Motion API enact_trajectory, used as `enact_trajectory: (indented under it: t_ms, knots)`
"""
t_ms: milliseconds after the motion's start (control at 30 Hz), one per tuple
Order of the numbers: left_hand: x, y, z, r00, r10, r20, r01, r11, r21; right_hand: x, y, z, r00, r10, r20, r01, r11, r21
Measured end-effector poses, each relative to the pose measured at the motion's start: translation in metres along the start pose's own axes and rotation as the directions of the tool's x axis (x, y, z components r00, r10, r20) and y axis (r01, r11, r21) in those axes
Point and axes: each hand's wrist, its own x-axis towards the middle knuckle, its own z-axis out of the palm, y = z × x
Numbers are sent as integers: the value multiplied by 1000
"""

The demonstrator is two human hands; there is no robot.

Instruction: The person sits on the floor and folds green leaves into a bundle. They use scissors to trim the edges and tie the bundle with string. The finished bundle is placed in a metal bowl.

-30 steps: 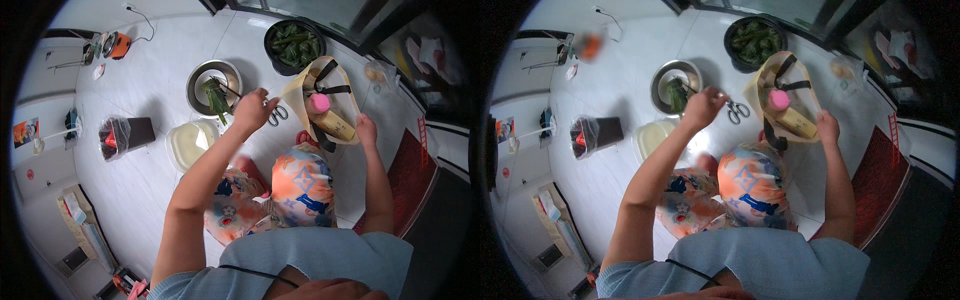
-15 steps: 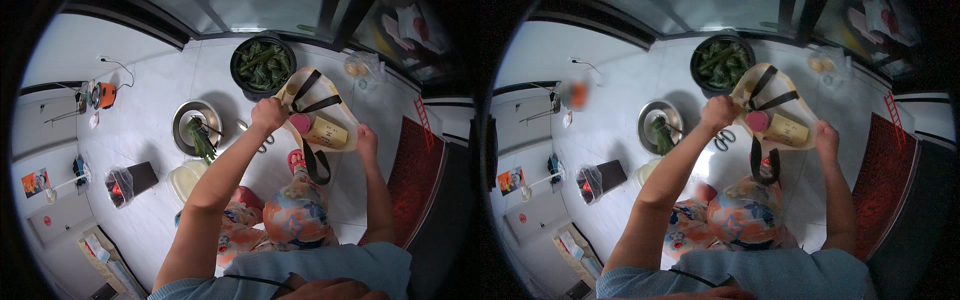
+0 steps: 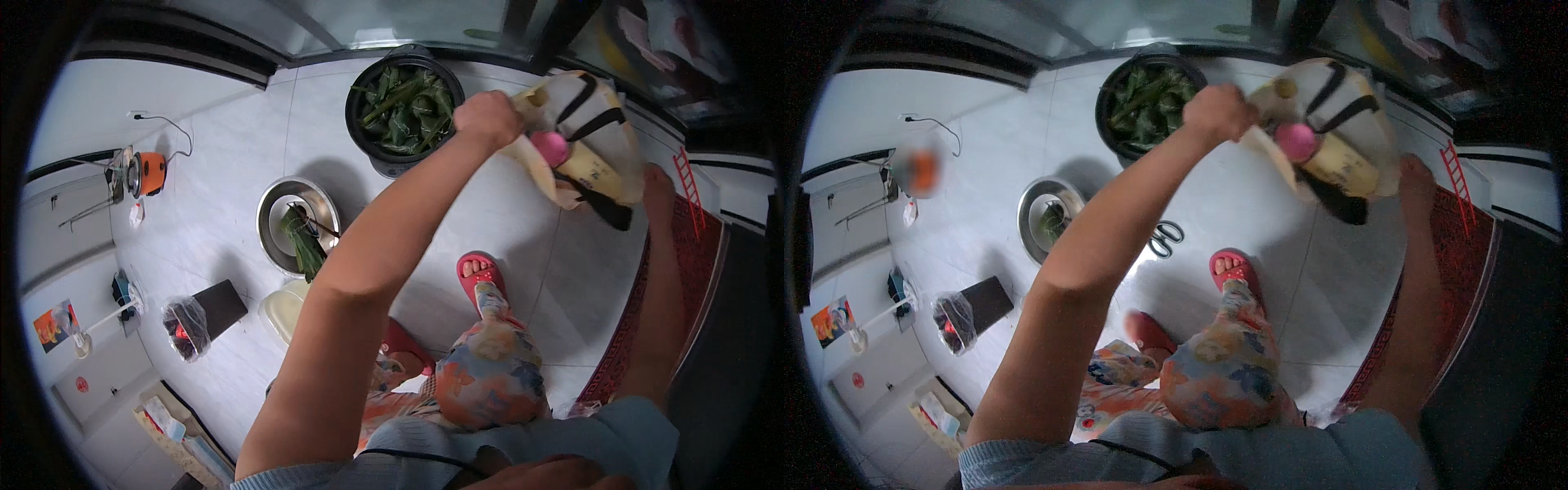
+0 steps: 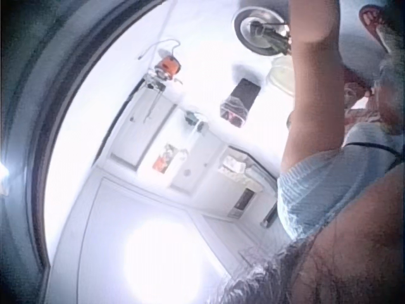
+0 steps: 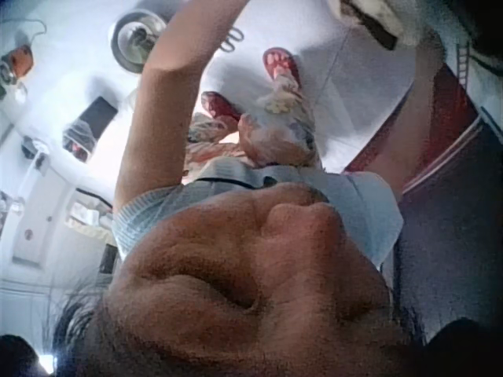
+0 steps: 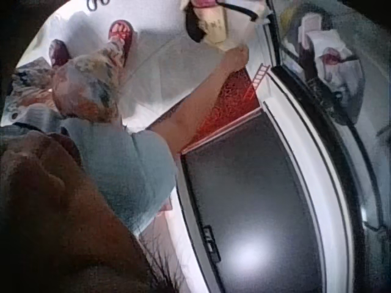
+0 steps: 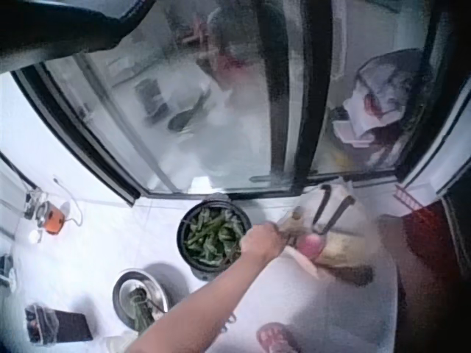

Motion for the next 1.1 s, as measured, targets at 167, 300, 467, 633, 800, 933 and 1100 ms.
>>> enact_trajectory:
  t_ms: [167,300,467,633,800,933,1100]
  knots:
    - [15,43,13,999,6,-46,-11,994,-104,51,83,-15,988,-147,-46,149,988,45]
    - [15,38,37,997,5,-70,-20,978,-207,62,97,2,993,-119,-13,118,991,-66]
    - [-20,13,57,983,181,-41,-184,929,-322,84,112,-40,998,-53,34,57,992,-110]
    - [-130,-126,26,973,225,-56,-232,944,-237,48,61,-9,958,-286,24,260,830,-493]
    - [-276,-255,-40,976,-89,-197,45,976,-215,-2,74,-23,897,-181,-403,256,956,140]
    - [-425,-342,-26,744,-578,-334,316,746,-587,-83,-37,-20,902,-330,-277,355,934,45]
    - [-570,-404,112,443,-890,-113,382,300,-874,-186,-187,-9,746,-658,-105,638,661,396]
